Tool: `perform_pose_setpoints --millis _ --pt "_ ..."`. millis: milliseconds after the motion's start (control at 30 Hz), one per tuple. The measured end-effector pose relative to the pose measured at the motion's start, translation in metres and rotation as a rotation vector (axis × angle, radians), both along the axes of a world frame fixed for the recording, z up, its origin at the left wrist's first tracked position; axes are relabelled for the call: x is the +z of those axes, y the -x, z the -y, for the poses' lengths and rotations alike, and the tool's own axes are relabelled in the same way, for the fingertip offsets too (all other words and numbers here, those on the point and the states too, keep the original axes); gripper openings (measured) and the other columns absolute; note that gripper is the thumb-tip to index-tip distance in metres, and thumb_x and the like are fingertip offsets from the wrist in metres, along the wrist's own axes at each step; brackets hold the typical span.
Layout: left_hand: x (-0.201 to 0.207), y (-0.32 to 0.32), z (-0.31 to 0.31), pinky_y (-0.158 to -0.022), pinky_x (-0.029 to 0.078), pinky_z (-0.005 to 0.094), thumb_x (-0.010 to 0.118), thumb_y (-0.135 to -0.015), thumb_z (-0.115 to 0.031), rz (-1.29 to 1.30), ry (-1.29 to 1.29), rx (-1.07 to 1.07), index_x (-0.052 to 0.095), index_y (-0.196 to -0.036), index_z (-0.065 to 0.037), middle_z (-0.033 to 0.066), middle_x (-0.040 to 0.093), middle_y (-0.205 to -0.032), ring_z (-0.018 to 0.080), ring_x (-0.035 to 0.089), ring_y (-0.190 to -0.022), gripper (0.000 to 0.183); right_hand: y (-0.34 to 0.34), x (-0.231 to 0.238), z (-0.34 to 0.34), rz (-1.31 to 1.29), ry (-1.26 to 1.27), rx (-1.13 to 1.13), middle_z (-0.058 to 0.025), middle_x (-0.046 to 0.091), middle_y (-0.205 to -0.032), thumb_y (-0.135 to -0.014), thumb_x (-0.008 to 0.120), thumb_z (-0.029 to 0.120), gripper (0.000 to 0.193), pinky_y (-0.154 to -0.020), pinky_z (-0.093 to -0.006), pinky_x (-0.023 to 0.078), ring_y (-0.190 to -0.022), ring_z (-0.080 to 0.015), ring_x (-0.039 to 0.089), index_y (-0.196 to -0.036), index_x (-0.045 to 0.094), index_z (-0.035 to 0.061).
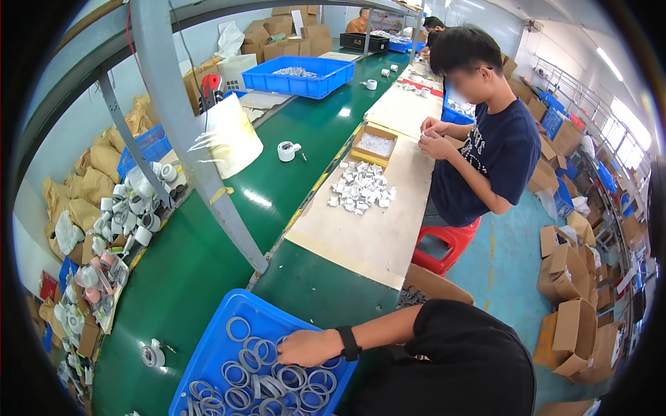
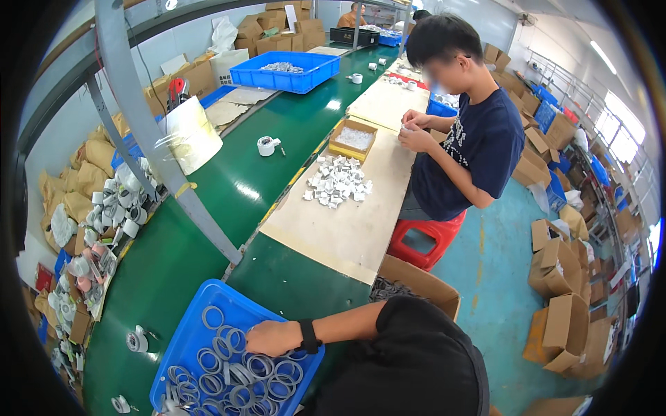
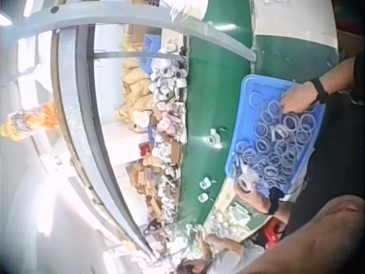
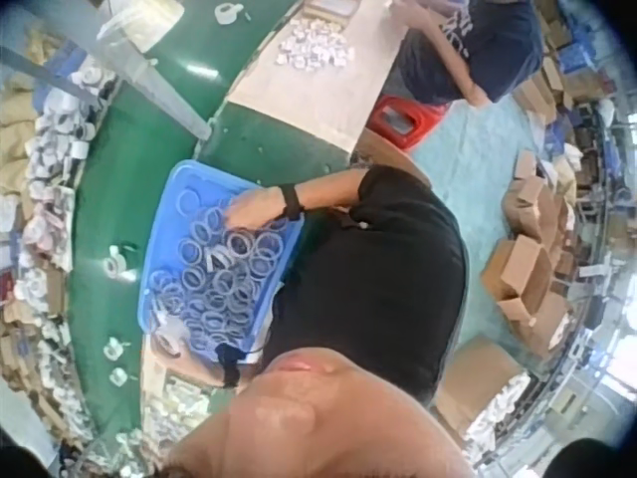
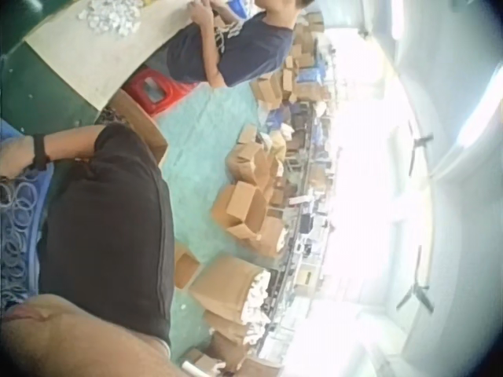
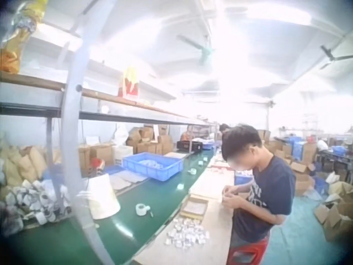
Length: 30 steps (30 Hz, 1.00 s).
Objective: Manually assemble rings and internal circuits into plastic housings for small electronic devices on an assembly line.
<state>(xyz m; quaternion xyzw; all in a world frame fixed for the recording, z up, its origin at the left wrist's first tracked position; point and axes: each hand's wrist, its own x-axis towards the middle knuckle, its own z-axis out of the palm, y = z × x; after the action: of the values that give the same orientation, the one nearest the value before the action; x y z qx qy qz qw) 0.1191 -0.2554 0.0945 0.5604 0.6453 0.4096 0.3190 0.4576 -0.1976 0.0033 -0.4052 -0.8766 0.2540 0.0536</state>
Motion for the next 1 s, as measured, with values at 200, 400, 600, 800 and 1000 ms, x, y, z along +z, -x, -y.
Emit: perform_pose_setpoints --millis 200,400,600,800,1000 --pt "-0.002 -0.03 0.026 -0.101 0.036 0.0419 0.066 -0.069 -0.008 0.064 0.139 -0.021 0.041 -0.129 0.001 0.0185 0.047 -0.126 0.0303 0.046 -0.117 0.066 0.004 0.037 -0.006 -0.477 0.015 -0.112 -0.0133 0.057 -0.087 -0.078 0.056 0.003 0.011 -0.069 -0.0408 0.045 -0.083 -0.032 0.057 -0.089 0.055 0.0021" --pt "-0.027 -0.057 0.03 -0.088 0.041 0.0354 0.072 -0.068 -0.046 0.428 0.088 -0.416 0.041 -0.123 0.002 0.0114 0.049 -0.11 0.0234 0.049 -0.102 0.079 0.026 0.091 0.009 -1.007 0.288 -0.108 -0.0082 0.06 -0.086 -0.082 0.052 0.005 0.01 -0.068 -0.0317 0.044 -0.08 -0.0198 0.058 -0.089 0.057 -0.0003" --pt "-0.033 -0.06 0.03 -0.087 0.041 0.0363 0.072 -0.069 -0.049 0.371 0.059 -0.497 0.04 -0.124 0.003 0.0119 0.049 -0.11 0.0242 0.049 -0.102 0.082 0.055 0.083 0.032 -1.054 0.628 -0.233 -0.0074 0.057 -0.092 -0.089 0.049 0.008 0.014 -0.077 -0.0317 0.045 -0.086 -0.0162 0.057 -0.099 0.057 0.0021" --pt "-0.035 -0.062 0.03 -0.087 0.041 0.0368 0.073 -0.068 -0.049 0.332 0.04 -0.419 0.04 -0.124 0.003 0.0119 0.049 -0.11 0.0244 0.05 -0.102 0.083 0.061 0.05 0.034 -1.608 1.074 0.256 -0.0099 0.048 -0.12 -0.092 0.055 0.027 0.055 -0.097 -0.0367 0.034 -0.101 -0.0194 0.051 -0.139 0.036 0.0082" --pt "-0.036 -0.063 0.029 -0.088 0.042 0.0373 0.073 -0.068 -0.05 0.321 0.007 -0.372 0.039 -0.124 0.003 0.0119 0.05 -0.11 0.0246 0.05 -0.103 0.085 0.051 0.07 0.031 -1.563 1.081 0.454 -0.0122 0.045 -0.13 -0.085 0.062 0.021 0.076 -0.098 -0.0394 0.039 -0.112 -0.0241 0.049 -0.147 0.019 0.0116"
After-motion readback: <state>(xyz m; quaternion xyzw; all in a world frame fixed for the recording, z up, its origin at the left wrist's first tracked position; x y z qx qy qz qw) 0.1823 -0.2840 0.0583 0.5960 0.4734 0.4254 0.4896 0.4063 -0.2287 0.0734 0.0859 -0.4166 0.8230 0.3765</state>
